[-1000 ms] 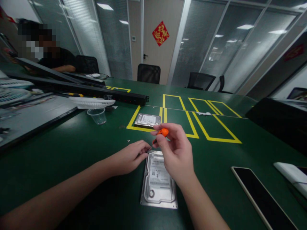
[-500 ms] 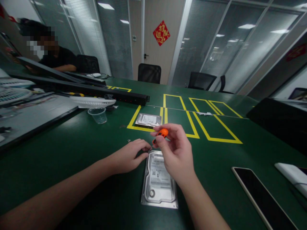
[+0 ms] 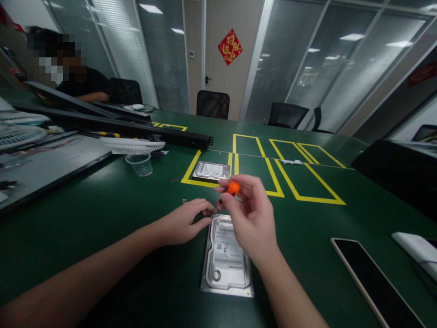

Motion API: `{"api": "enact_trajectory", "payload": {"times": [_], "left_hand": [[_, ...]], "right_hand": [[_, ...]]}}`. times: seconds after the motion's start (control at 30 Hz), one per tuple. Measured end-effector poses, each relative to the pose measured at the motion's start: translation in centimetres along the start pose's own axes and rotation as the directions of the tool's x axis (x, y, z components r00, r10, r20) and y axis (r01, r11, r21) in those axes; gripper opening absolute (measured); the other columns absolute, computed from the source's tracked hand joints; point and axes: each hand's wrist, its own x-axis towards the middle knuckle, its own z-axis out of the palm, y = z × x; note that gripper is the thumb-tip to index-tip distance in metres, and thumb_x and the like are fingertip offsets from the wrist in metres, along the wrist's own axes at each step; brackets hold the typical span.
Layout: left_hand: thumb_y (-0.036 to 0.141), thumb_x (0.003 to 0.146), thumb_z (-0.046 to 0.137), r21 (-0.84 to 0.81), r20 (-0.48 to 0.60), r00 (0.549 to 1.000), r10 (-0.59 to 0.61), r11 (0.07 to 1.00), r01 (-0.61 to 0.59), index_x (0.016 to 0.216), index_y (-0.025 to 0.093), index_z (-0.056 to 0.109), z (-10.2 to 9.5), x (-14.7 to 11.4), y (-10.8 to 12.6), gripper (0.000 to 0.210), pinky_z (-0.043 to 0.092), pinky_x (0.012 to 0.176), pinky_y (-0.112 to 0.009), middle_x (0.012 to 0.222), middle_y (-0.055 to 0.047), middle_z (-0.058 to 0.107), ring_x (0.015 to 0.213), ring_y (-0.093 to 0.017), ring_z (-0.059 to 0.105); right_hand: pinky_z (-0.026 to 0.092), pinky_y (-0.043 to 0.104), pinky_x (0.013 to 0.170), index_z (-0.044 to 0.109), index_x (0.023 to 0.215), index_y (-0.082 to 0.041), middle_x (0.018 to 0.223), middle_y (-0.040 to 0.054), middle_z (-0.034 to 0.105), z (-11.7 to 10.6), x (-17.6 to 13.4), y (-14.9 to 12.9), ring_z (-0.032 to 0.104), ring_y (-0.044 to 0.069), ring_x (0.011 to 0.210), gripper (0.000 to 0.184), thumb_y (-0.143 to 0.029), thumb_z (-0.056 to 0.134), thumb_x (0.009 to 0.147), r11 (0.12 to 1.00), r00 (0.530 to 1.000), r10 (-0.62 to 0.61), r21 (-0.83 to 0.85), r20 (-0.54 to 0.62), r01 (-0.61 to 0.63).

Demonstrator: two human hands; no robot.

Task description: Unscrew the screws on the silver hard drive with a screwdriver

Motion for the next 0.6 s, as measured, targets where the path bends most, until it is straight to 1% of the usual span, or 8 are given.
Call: {"api": "enact_trajectory", "payload": {"times": [0.1,0.17,0.23,0.3,0.4,0.47,0.53,0.6], "left_hand": [[0.021,0.099,0.062,0.003,0.005,1.0,-0.011,1.0,0.011,0.112,0.018,0.069,-0.08,0.01,0.04,0.016,0.052,0.092,-0.039,0.109,-0.008,0.071,0.103,-0.025,0.066],[0.021,0.099,0.062,-0.001,0.007,1.0,-0.016,1.0,0.016,0.113,0.018,0.069,-0.11,0.02,0.03,0.016,0.052,0.092,-0.039,0.109,-0.008,0.071,0.103,-0.025,0.066],[0.022,0.1,0.062,-0.005,0.009,1.0,-0.021,1.0,0.021,0.114,0.018,0.069,-0.12,0.03,0.0,0.017,0.052,0.092,-0.039,0.109,-0.008,0.071,0.103,-0.025,0.066],[0.022,0.1,0.061,-0.006,0.013,1.0,-0.024,1.0,0.024,0.116,0.018,0.069,-0.12,0.02,0.0,0.018,0.052,0.093,-0.039,0.11,-0.008,0.071,0.105,-0.025,0.066],[0.022,0.1,0.062,-0.004,0.02,0.999,-0.027,1.0,0.027,0.116,0.017,0.069,-0.16,0.03,0.06,0.019,0.052,0.094,-0.039,0.111,-0.008,0.071,0.106,-0.025,0.066],[0.022,0.1,0.062,-0.004,0.019,0.999,-0.027,1.0,0.027,0.116,0.017,0.069,-0.22,0.04,0.16,0.018,0.052,0.094,-0.039,0.111,-0.008,0.071,0.106,-0.025,0.066],[0.022,0.1,0.062,0.0,0.019,0.999,-0.03,1.0,0.03,0.115,0.017,0.069,-0.28,0.06,0.25,0.017,0.052,0.094,-0.039,0.11,-0.008,0.071,0.105,-0.026,0.066],[0.022,0.1,0.062,0.003,0.02,0.999,-0.034,0.999,0.034,0.114,0.017,0.069,-0.3,0.06,0.29,0.017,0.052,0.094,-0.04,0.109,-0.008,0.071,0.105,-0.026,0.066]], "right_hand": [[0.067,0.033,0.076,0.065,0.135,-0.029,0.127,0.0092,0.072,-0.26,-0.08,0.24,0.074,0.023,0.111,0.029,-0.028,0.058,0.106,1.0,0.999,0.003,0.025,0.039,-0.004],[0.067,0.034,0.077,0.067,0.134,-0.028,0.129,0.0102,0.071,-0.4,-0.15,0.26,0.074,0.023,0.111,0.029,-0.029,0.054,0.108,1.0,0.999,0.008,0.027,0.04,-0.01],[0.067,0.032,0.075,0.069,0.127,-0.026,0.125,0.0096,0.072,-0.4,-0.18,0.16,0.075,0.022,0.108,0.023,-0.029,0.057,0.107,1.0,1.0,0.011,0.016,0.025,-0.011],[0.068,0.031,0.072,0.067,0.117,-0.026,0.122,0.008,0.073,-0.27,-0.15,0.02,0.077,0.022,0.104,0.015,-0.027,0.065,0.103,1.0,1.0,0.012,0.012,-0.008,-0.012],[0.068,0.03,0.068,0.062,0.111,-0.027,0.119,0.0059,0.075,-0.08,-0.07,-0.05,0.078,0.022,0.1,0.018,-0.024,0.073,0.097,1.0,0.999,0.005,0.026,-0.039,-0.004],[0.068,0.031,0.07,0.062,0.117,-0.028,0.12,0.0061,0.075,-0.1,-0.04,0.04,0.078,0.022,0.102,0.022,-0.024,0.071,0.098,1.0,1.0,0.003,0.03,-0.024,-0.002],[0.068,0.032,0.073,0.063,0.129,-0.03,0.125,0.0077,0.073,-0.22,-0.05,0.16,0.076,0.022,0.108,0.026,-0.027,0.064,0.103,1.0,1.0,0.005,0.02,0.001,-0.005],[0.068,0.033,0.075,0.064,0.135,-0.03,0.129,0.009,0.071,-0.31,-0.07,0.23,0.075,0.023,0.112,0.029,-0.03,0.057,0.107,1.0,1.0,0.01,0.002,0.018,-0.01]]}}
